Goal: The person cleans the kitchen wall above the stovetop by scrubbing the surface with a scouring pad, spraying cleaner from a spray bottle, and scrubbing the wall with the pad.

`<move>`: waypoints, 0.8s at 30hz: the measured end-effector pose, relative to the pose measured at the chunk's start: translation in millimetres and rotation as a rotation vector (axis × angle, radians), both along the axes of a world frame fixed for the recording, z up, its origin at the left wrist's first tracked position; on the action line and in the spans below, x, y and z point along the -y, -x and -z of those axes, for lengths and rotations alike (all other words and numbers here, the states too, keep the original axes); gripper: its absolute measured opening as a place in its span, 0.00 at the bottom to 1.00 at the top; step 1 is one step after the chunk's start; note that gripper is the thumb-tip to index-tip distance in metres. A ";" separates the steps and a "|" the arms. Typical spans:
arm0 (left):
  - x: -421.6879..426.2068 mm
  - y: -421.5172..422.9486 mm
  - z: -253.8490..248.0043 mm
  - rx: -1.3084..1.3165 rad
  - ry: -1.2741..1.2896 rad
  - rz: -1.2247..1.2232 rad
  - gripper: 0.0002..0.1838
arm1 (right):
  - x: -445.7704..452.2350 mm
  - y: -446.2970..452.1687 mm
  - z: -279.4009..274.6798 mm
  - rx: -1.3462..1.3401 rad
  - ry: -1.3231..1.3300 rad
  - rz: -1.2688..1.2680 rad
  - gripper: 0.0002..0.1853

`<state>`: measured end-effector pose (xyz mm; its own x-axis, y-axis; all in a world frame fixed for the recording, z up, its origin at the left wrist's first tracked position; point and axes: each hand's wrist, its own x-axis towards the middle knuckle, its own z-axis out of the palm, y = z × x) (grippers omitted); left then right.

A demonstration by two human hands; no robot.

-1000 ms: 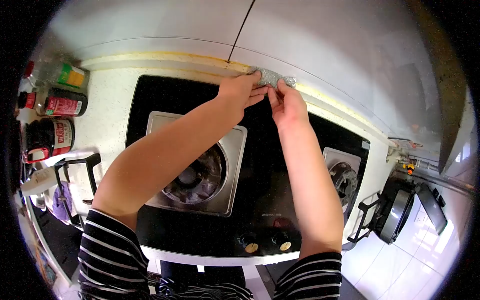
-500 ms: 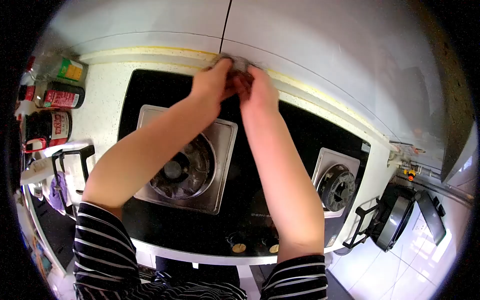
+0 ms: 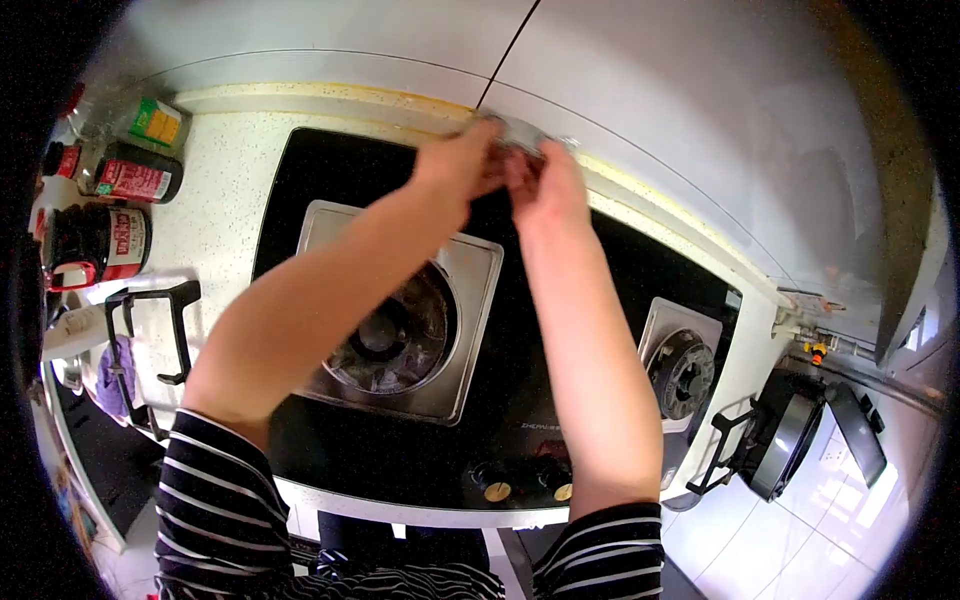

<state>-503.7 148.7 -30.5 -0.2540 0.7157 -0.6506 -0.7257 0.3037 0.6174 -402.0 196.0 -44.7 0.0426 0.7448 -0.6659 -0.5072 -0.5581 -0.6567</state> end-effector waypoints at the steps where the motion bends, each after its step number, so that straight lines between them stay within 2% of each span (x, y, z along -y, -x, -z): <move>1: 5.6 15.7 -3.7 -0.008 -0.013 -0.015 0.16 | 7.9 17.9 -3.6 -0.010 -0.013 -0.012 0.12; 5: 16.9 49.3 2.9 -0.024 -0.077 -0.092 0.19 | 27.1 62.3 -22.3 -0.016 -0.015 -0.033 0.11; 8: 9.2 29.3 -6.5 -0.085 0.040 -0.137 0.16 | 22.9 46.7 -18.6 -0.048 -0.018 -0.104 0.10; 12: -0.2 -11.9 -5.1 -0.001 -0.016 0.009 0.16 | 2.5 -8.0 5.0 -0.013 -0.031 0.030 0.11; 14: -13.6 -38.5 0.8 -0.033 0.031 0.072 0.16 | -12.3 -50.0 12.8 -0.025 -0.022 -0.018 0.12; 17: -36.3 -78.3 25.9 -0.180 0.069 0.161 0.17 | -18.4 -83.9 4.7 0.043 0.001 0.104 0.13; 18: -36.9 -86.9 23.2 -0.225 0.113 0.066 0.24 | -14.9 -84.6 -2.6 0.082 -0.004 0.142 0.14; 20: -36.7 -85.4 28.8 -0.211 0.086 0.118 0.23 | -15.2 -82.3 -5.5 0.094 0.017 0.151 0.14; 23: -37.7 -71.4 48.2 -0.212 0.041 -0.012 0.23 | -18.5 -65.3 8.3 -0.019 0.015 0.104 0.14; 24: -29.6 -55.6 39.1 -0.167 0.001 -0.090 0.21 | -10.9 -41.6 0.6 -0.010 0.039 0.115 0.14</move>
<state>-448.1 178.3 -69.6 -0.4217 0.6847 -0.5945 -0.6375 0.2424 0.7313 -360.4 206.8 -45.3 0.1191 0.7092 -0.6948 -0.5758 -0.5208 -0.6303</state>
